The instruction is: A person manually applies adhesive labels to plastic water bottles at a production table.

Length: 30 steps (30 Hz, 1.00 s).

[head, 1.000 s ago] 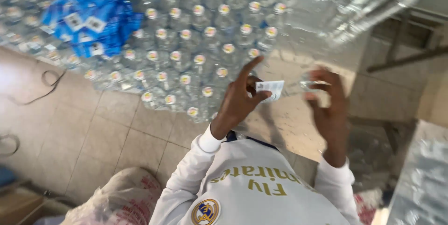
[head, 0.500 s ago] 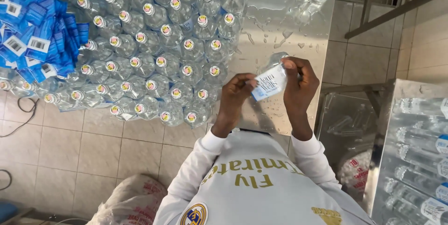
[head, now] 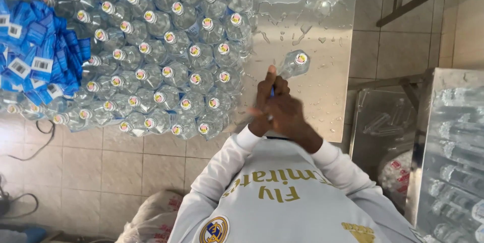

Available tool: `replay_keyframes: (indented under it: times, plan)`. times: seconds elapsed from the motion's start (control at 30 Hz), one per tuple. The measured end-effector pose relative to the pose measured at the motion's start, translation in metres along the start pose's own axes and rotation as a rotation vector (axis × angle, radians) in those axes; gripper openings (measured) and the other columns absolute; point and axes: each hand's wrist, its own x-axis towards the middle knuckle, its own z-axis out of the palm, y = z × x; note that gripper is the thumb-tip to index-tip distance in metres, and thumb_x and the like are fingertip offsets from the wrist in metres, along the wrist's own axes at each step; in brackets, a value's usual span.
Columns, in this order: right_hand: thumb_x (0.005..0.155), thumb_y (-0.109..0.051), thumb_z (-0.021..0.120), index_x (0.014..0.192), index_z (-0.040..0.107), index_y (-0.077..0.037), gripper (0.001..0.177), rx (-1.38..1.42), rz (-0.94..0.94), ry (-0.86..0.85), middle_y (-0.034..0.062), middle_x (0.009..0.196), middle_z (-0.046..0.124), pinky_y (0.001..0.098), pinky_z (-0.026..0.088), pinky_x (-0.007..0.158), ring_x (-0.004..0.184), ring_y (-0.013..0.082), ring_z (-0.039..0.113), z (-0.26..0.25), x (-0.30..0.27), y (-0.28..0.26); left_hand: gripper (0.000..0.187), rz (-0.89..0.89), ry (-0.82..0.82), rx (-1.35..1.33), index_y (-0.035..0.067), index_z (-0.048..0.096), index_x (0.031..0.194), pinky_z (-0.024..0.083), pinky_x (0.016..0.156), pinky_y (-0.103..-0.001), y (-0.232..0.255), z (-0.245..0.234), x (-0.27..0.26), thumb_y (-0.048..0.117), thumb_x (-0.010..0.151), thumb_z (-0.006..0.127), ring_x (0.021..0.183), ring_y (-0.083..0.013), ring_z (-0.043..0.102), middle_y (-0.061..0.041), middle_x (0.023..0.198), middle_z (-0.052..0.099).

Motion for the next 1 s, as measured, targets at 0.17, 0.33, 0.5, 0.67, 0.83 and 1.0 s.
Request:
replay_keyframes:
  times: [0.17,0.33,0.5,0.67,0.83,1.0]
  plan:
    - [0.109,-0.023,0.074,0.065,0.046,-0.021,0.052,-0.267,-0.071,0.182,-0.0061,0.057,0.033,0.0330,0.041,0.048,0.045,0.0226,0.045,-0.017,0.013,0.029,0.059,-0.109,0.178,0.011,0.021,0.047,0.063,0.027,0.064,-0.022,0.033,0.025,0.010,0.025,0.122,0.046,0.060,-0.0006,0.027,0.008,0.058,0.036]
    - [0.089,-0.029,0.076,0.067,0.070,-0.012,0.029,-0.612,0.573,-0.882,0.0099,0.062,0.066,0.0450,0.049,0.058,0.063,0.0293,0.069,-0.002,0.020,0.034,0.081,0.179,-0.210,0.192,0.006,0.071,0.124,0.031,0.057,-0.032,-0.085,-0.070,0.002,0.078,0.108,0.038,0.061,-0.0118,0.043,-0.001,0.068,0.050]
    - [0.111,-0.021,0.075,0.060,0.040,-0.020,0.062,-0.155,0.091,0.287,-0.0041,0.045,0.033,0.0278,0.037,0.044,0.037,0.0242,0.042,-0.041,0.043,0.023,0.058,-0.105,-0.011,-0.024,0.012,0.054,0.072,0.037,0.068,-0.028,0.023,0.022,0.006,0.031,0.123,0.036,0.061,-0.0112,0.044,-0.002,0.063,0.048]
    - [0.114,-0.021,0.072,0.066,0.044,-0.013,0.056,-0.105,0.370,0.316,0.0050,0.048,0.039,0.0262,0.037,0.050,0.042,0.0165,0.043,-0.048,0.037,0.019,0.083,-0.348,-0.051,0.091,0.005,0.062,0.140,0.065,0.084,-0.043,0.057,0.015,0.007,0.078,0.108,0.040,0.104,-0.0311,0.075,-0.023,0.120,0.073]
    - [0.113,-0.034,0.075,0.107,0.067,-0.010,0.027,0.069,0.598,0.203,0.0095,0.087,0.071,0.0392,0.054,0.079,0.084,0.0179,0.067,-0.059,0.058,-0.006,0.034,-0.416,0.126,0.264,0.001,0.078,0.118,0.046,0.062,-0.020,0.055,0.015,0.009,0.013,0.090,0.094,0.067,-0.0025,0.057,-0.010,0.083,0.078]
    - [0.115,-0.040,0.066,0.133,0.061,-0.009,0.036,-0.064,0.360,0.218,0.0106,0.123,0.057,0.0439,0.048,0.101,0.113,0.0307,0.056,-0.076,0.062,-0.012,0.035,-0.407,0.206,0.298,0.005,0.079,0.109,0.046,0.064,-0.021,0.039,0.008,0.008,0.017,0.083,0.099,0.068,-0.0031,0.057,-0.008,0.079,0.079]
